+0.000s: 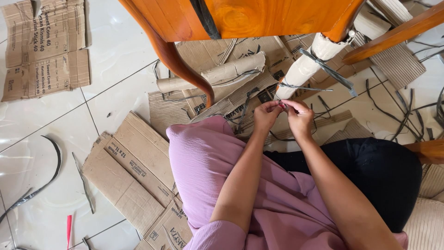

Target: Wrap a wooden chair leg with cardboard and secure it with plastic zip ties for protection.

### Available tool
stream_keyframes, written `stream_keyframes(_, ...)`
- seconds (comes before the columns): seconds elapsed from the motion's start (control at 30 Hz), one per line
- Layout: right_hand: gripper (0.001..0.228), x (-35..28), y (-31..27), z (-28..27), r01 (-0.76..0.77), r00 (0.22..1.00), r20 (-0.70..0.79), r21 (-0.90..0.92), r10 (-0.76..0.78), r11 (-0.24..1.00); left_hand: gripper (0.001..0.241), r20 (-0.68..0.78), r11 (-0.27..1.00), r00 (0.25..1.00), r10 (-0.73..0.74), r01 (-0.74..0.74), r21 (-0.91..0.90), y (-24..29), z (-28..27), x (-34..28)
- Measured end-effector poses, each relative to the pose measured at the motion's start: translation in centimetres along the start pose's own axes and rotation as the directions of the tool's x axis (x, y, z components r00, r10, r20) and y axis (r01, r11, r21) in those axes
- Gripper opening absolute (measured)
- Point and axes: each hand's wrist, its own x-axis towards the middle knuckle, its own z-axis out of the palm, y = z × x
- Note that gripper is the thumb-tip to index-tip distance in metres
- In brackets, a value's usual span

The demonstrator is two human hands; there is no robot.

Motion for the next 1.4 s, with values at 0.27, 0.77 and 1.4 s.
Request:
stream_keyframes(0.27, 0.016, 0.4, -0.4, -0.1, -0.273, 0.962, 0.018, 0.073, 0.272, 0.959, 0.018, 0.016, 0.98, 0.995, 0.102, -0.104, 0.17, 0.9, -0.4, -0.6)
stream_keyframes(0.77, 0.028, 0.1, 6.5, 0.6, -0.695, 0.7, 0.171, 0.387, 0.693, 0.606, 0.017, 0.01, 0.917, 0.976, 0.218, -0.208, 0.341, 2.8, -0.5, -1.9)
stream_keyframes(1.4, 0.016, 0.5, 5.9, 1.6, -0.653, 0.738, 0.021, 0.274, 0.675, 0.706, 0.017, -0.058, 0.934, 0.979, 0.197, -0.17, 0.314, 5.6, 0.4, -4.5)
